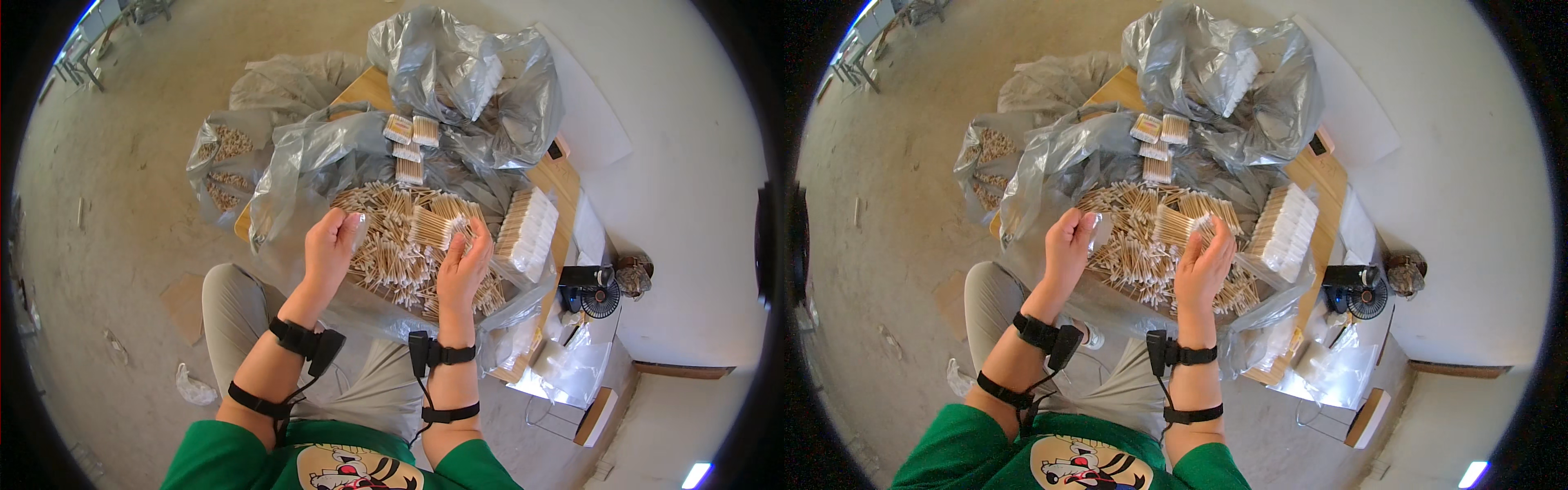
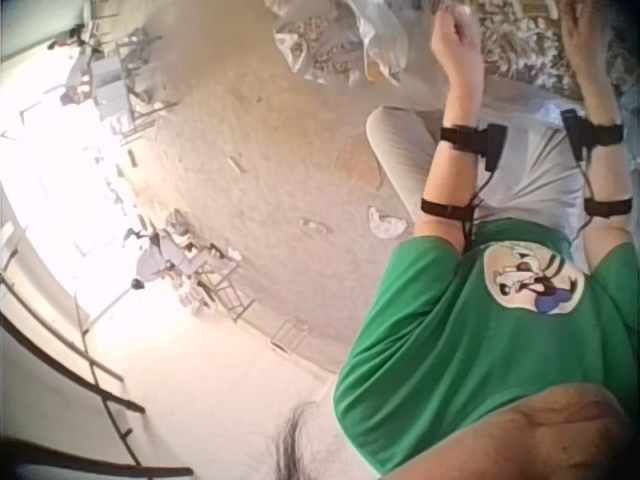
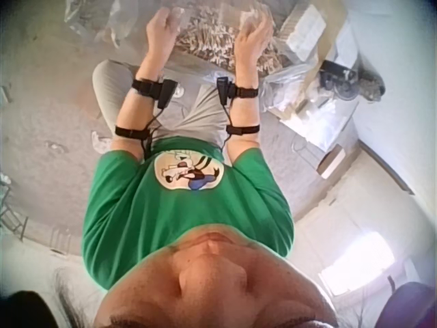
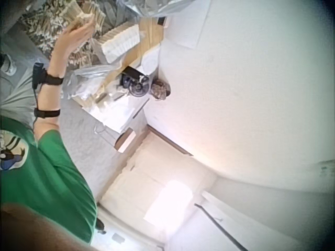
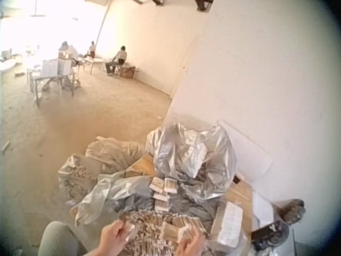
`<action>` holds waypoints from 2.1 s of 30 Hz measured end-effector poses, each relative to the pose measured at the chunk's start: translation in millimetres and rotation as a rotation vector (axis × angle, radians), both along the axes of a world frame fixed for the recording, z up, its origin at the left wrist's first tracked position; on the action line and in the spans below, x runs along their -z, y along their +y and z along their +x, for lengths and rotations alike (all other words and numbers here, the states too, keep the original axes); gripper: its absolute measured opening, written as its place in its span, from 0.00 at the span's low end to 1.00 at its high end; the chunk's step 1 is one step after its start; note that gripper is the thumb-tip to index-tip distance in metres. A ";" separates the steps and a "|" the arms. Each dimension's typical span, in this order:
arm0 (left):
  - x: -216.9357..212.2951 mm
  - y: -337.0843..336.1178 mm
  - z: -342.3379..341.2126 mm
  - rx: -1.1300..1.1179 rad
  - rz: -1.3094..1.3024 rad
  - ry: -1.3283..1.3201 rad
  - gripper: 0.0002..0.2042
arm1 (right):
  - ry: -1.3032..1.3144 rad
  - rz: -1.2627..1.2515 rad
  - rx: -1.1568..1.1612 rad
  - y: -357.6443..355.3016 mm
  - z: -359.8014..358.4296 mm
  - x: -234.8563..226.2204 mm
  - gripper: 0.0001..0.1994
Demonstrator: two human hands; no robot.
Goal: Manually sorting and packaging small components into plastic bags in a factory or warehouse setting.
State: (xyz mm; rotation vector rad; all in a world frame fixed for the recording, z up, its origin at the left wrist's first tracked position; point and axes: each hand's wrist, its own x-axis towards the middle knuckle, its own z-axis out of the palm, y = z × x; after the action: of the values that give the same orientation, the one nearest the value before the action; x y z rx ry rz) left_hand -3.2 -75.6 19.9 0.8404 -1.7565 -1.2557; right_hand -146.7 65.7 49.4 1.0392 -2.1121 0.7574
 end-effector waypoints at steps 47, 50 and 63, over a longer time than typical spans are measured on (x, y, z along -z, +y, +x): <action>46.1 20.3 11.6 0.179 -0.642 -0.479 0.22 | -0.799 -0.763 0.653 294.1 -8.8 32.5 0.13; 43.9 19.3 7.1 0.170 -0.655 -0.521 0.24 | -0.624 -0.347 0.765 284.9 -13.2 48.0 0.13; 32.4 -5.6 19.0 -0.010 -0.495 -0.310 0.05 | -0.309 -0.227 0.549 276.2 38.2 8.0 0.07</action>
State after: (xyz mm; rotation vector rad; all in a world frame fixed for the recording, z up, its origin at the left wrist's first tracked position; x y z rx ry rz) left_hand 15.8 -81.2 -12.5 0.7723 -2.1798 -0.6527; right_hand -108.5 342.0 41.5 0.2035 -2.3423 0.8844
